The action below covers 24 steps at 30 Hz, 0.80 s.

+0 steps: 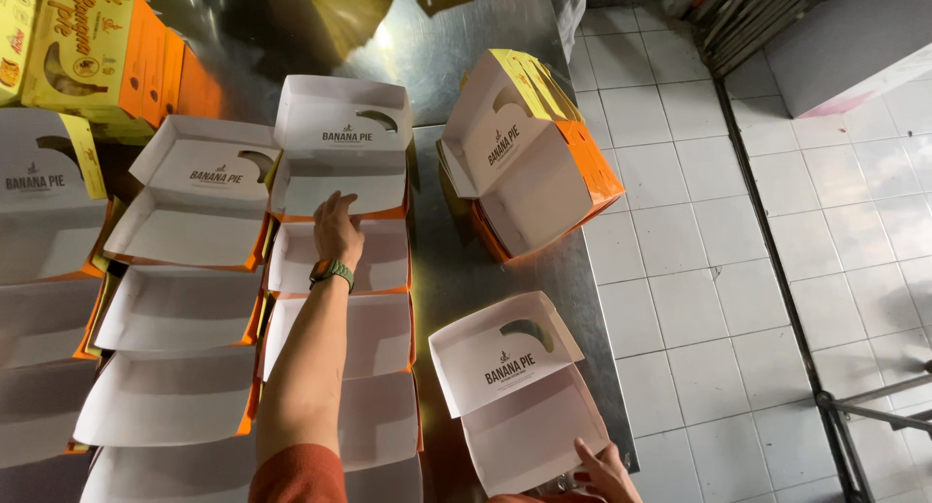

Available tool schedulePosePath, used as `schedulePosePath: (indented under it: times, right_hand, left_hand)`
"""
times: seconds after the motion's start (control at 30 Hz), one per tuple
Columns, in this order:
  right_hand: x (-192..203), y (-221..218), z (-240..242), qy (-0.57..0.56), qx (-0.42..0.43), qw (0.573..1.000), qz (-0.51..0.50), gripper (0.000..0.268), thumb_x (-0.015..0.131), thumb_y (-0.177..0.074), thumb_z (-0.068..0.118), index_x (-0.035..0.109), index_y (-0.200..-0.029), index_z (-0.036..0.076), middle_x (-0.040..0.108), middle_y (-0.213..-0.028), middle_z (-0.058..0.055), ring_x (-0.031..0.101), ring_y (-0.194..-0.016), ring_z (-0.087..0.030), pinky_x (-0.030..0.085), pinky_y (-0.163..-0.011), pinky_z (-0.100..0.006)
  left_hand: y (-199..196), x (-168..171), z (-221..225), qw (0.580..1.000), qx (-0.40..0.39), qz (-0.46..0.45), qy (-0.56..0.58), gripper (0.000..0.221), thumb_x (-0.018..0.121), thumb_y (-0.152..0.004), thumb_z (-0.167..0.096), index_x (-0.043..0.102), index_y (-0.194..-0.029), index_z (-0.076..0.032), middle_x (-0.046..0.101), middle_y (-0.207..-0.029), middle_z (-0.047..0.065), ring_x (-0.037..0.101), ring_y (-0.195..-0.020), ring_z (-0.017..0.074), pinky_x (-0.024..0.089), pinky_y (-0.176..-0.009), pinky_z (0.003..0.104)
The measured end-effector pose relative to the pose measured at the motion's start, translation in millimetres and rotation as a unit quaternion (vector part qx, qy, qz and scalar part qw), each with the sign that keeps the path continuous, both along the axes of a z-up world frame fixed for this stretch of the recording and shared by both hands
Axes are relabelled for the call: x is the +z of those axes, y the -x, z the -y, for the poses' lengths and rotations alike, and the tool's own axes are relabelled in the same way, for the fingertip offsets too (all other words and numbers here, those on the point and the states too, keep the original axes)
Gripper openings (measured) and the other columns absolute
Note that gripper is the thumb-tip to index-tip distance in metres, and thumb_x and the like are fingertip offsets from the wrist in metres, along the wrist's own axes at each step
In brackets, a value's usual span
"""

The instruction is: The person organizes several empty white and orange cardboard pie boxes on a metal table, then picks up individual yellow plastic-wrapped snack packets from a blue crate to inspect them.

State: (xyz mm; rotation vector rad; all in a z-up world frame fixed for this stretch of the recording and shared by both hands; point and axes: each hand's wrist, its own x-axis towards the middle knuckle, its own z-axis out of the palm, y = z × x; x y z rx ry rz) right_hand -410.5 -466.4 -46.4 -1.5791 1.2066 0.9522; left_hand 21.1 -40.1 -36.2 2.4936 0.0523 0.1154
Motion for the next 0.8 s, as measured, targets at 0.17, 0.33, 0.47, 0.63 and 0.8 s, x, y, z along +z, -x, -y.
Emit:
schedulePosePath:
  times: [0.17, 0.33, 0.47, 0.63, 0.8]
  right_hand:
    - [52.1, -24.0, -6.9, 0.203, 0.055, 0.971, 0.115, 0.084, 0.06, -0.089, 0.04, 0.024, -0.162, 0.021, 0.044, -0.152, -0.017, 0.068, -0.113, -0.03, 0.053, -0.099, -0.05]
    - [-9.0, -11.5, 14.1, 0.245, 0.389, 0.873, 0.162, 0.04, 0.052, -0.097, 0.055, 0.052, -0.088, 0.016, 0.058, -0.08, -0.003, 0.057, -0.074, -0.022, 0.048, -0.069, -0.042]
    - [25.6, -101.1, 0.6, 0.233, 0.477, 0.752, 0.39, 0.051, 0.055, -0.099, 0.025, 0.044, -0.05, 0.018, 0.039, -0.044, 0.004, 0.038, -0.042, -0.015, 0.054, -0.069, -0.042]
    - [81.5, -274.0, -27.3, 0.428, 0.689, 0.34, 0.475, 0.043, 0.033, -0.084, 0.027, 0.047, -0.119, 0.007, 0.044, -0.123, -0.02, 0.036, -0.121, -0.036, 0.032, -0.104, -0.049]
    - [118.1, -370.2, -19.7, 0.501, 0.843, 0.119, 0.153, 0.04, 0.046, -0.103, 0.026, 0.06, -0.129, 0.0, 0.066, -0.119, -0.028, 0.064, -0.108, -0.042, 0.024, -0.125, -0.064]
  left_hand:
    - [73.7, 19.3, 33.6, 0.979, -0.016, 0.202, -0.02, 0.036, 0.066, -0.098, -0.006, 0.056, -0.132, -0.005, 0.059, -0.143, 0.021, 0.053, -0.137, 0.0347, 0.034, -0.123, 0.051]
    - [272.3, 71.1, 129.2, 0.965, -0.179, 0.084, 0.174, 0.019, 0.051, -0.105, -0.015, 0.067, -0.114, -0.009, 0.072, -0.109, 0.009, 0.066, -0.097, 0.0258, 0.05, -0.089, 0.039]
    - [403.1, 38.9, 182.8, 0.901, -0.328, -0.234, 0.162, 0.048, 0.067, -0.098, -0.022, 0.053, -0.141, -0.005, 0.058, -0.141, 0.017, 0.053, -0.13, 0.0319, 0.038, -0.112, 0.048]
    - [467.7, -3.6, 210.3, 0.903, -0.29, -0.306, 0.084, 0.06, 0.063, -0.098, -0.038, 0.047, -0.148, -0.009, 0.046, -0.152, 0.018, 0.036, -0.144, 0.0362, 0.022, -0.119, 0.054]
    - [494.2, -16.0, 221.7, 0.942, -0.208, -0.263, 0.002, 0.064, 0.057, -0.094, -0.061, 0.055, -0.135, -0.012, 0.046, -0.151, 0.012, 0.035, -0.141, 0.0381, 0.017, -0.118, 0.06]
